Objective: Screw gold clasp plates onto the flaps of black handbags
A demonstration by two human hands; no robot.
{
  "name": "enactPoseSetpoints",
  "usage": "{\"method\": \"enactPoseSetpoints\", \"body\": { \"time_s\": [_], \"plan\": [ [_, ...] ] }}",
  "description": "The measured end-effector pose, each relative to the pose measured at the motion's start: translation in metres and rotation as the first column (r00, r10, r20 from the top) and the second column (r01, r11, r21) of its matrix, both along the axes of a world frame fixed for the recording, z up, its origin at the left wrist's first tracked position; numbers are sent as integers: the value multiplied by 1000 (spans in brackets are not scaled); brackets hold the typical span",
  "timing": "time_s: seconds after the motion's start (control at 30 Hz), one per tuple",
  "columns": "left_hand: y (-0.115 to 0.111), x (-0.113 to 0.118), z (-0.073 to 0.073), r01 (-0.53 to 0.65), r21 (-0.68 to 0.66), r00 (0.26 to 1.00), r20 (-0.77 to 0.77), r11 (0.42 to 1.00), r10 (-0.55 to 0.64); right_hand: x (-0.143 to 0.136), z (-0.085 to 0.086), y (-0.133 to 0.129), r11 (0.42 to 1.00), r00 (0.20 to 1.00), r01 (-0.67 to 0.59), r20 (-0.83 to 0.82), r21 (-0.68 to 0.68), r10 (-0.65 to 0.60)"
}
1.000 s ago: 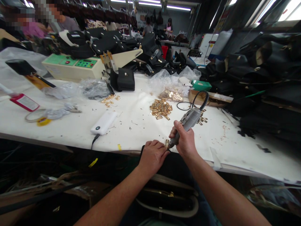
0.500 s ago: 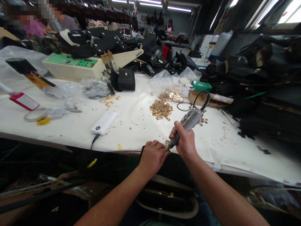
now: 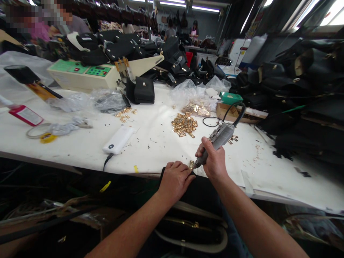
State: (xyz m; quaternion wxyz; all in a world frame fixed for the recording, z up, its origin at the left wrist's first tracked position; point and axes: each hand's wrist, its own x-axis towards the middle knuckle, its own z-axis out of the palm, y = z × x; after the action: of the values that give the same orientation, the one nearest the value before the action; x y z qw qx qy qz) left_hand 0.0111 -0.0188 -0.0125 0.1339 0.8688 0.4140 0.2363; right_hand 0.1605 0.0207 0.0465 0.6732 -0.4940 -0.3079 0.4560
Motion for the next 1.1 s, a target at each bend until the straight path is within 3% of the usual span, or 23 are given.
{"method": "enactPoseSetpoints", "body": {
  "time_s": [0.13,0.5,0.87,1.1],
  "plan": [
    [0,0,0,6,-1,1000,-22,1000,-6,2,-2,8,999,998,27,56,27,-29],
    [2,2,-4,-11,8,999,31,1000,10,-1,-22,8,996,964,-10,263,-92,34],
    [3,6,-8,3,25,999,45,1000,-4,-5,-8,12,975,877,-159,431,-153,211],
    [2,9,-11,4,64,997,82,998,-9,-11,-3,16,960,862,-200,431,-194,266]
  ]
}}
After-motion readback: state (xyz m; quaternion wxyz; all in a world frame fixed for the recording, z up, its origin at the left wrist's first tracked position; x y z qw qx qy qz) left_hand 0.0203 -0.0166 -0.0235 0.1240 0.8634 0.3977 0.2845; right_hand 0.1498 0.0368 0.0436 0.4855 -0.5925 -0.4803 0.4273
